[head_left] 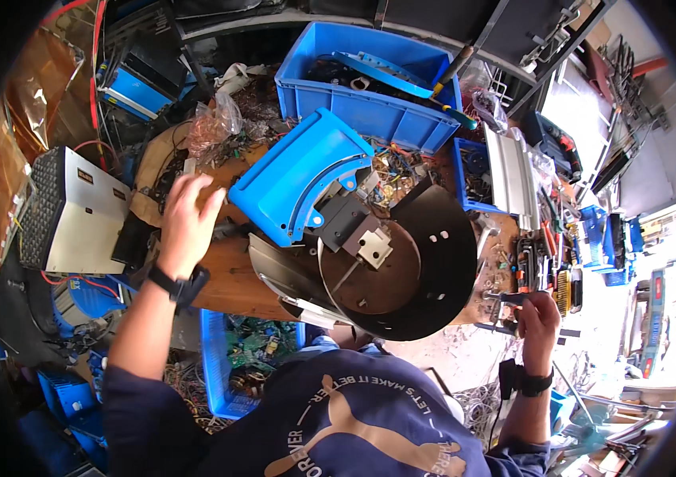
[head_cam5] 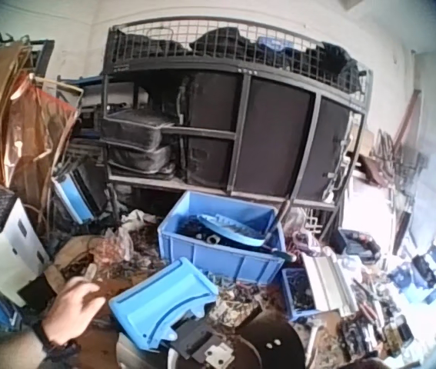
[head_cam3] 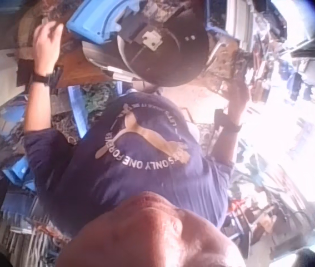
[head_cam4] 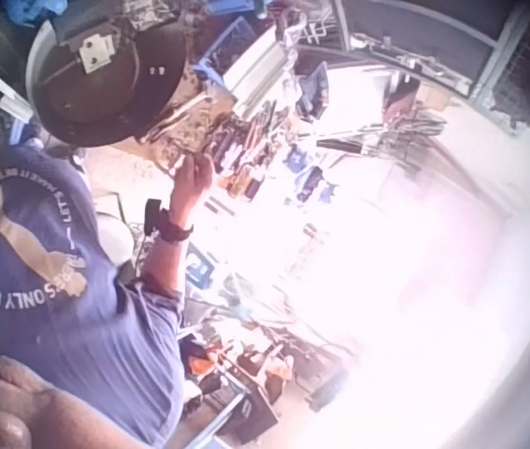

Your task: The person assembles a blue plastic housing unit on a workbench. They attach a black circular component to the blue housing, then use a screwdriver to secure a metal plate to the assembly. The person manipulates wires and internal components within the housing throughout the process.

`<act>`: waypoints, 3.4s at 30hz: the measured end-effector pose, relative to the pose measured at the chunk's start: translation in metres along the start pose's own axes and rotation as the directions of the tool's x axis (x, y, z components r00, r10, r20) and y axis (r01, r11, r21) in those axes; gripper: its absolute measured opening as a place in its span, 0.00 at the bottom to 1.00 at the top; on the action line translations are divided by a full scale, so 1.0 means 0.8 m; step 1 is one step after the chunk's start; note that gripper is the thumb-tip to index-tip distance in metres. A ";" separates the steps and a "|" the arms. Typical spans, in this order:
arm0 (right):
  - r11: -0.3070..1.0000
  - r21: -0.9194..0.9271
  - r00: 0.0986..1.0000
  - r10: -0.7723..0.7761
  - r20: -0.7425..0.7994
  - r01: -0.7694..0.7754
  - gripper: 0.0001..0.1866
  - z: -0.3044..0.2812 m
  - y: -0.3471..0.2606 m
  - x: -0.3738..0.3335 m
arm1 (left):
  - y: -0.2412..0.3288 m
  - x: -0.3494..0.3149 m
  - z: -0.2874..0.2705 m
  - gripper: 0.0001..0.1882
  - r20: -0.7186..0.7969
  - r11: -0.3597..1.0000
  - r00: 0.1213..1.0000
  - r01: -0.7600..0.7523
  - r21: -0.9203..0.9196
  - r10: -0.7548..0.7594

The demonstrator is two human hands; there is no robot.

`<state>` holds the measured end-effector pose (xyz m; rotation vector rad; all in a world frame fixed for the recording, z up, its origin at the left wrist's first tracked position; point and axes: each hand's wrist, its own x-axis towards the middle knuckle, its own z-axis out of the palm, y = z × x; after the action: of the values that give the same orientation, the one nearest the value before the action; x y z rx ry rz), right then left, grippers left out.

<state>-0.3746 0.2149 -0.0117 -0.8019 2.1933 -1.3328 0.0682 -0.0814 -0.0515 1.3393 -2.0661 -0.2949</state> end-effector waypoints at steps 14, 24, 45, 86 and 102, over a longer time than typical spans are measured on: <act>0.750 -0.204 0.628 -0.335 0.703 0.629 0.07 0.203 -0.112 0.047 | 0.005 0.057 0.100 0.22 -0.039 0.991 0.992 -0.121 0.061 0.123; 0.737 -0.237 0.648 -0.337 0.683 0.633 0.07 0.269 -0.133 0.043 | 0.002 0.052 0.101 0.22 -0.064 0.988 0.989 -0.124 0.091 0.130; 0.678 -0.221 0.511 -0.261 0.819 0.701 0.08 0.306 -0.118 0.044 | 0.012 0.054 0.094 0.24 0.057 0.995 0.998 0.012 0.097 -0.017; 0.172 -0.050 0.112 -0.368 0.923 0.984 0.03 0.341 -0.145 0.095 | 0.012 0.056 0.095 0.21 0.045 0.999 0.998 0.037 0.015 -0.037; 0.076 0.015 0.013 -0.359 0.933 0.997 0.04 0.348 -0.134 0.107 | 0.011 0.055 0.094 0.21 0.012 0.999 1.000 0.007 0.037 -0.008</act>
<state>-0.2333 -0.0596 -0.0421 -2.7144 1.2043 0.0209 0.0028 -0.1273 -0.0871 1.3706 -2.0864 -0.2704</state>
